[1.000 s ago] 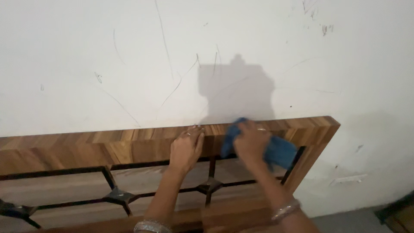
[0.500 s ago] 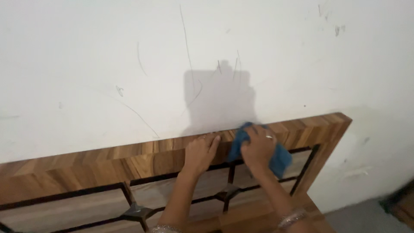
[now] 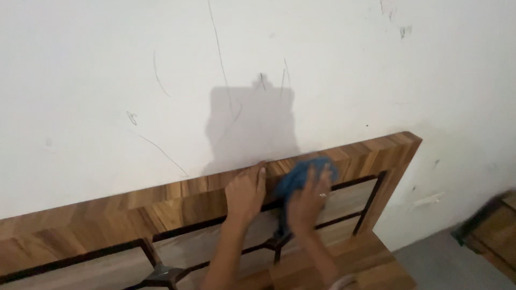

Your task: The person wipes the wooden headboard of a bed using a blue cloth. They clean the top edge, the geometric metal frame, and the wooden panels, moving systematically across the surface.

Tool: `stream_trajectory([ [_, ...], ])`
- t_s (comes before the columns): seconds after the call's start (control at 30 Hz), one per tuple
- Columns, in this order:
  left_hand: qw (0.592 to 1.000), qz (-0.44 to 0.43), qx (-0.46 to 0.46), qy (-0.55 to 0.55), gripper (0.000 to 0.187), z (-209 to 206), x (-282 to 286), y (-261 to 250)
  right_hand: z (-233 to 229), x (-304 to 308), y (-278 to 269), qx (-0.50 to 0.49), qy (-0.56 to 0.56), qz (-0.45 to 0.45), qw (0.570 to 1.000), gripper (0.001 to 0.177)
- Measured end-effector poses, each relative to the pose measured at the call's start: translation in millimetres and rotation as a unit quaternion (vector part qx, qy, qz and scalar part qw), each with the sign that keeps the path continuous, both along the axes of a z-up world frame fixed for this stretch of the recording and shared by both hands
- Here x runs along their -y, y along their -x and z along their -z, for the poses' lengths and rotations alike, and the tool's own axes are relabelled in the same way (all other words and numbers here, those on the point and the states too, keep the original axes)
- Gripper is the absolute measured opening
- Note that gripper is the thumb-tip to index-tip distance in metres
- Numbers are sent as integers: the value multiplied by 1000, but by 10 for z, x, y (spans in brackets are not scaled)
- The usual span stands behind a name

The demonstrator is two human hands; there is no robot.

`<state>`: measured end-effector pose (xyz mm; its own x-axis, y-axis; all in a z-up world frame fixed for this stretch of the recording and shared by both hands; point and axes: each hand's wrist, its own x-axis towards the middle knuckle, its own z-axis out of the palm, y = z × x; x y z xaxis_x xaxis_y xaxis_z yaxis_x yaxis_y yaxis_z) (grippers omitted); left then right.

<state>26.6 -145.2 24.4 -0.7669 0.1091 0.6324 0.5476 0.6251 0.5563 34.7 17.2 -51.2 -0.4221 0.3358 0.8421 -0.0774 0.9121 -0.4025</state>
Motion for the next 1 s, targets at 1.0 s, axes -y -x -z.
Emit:
stream_trajectory([
  [1.0, 998, -57, 7, -32, 39, -121, -87, -135, 254, -281, -5, -23, -71, -178, 981, 66],
])
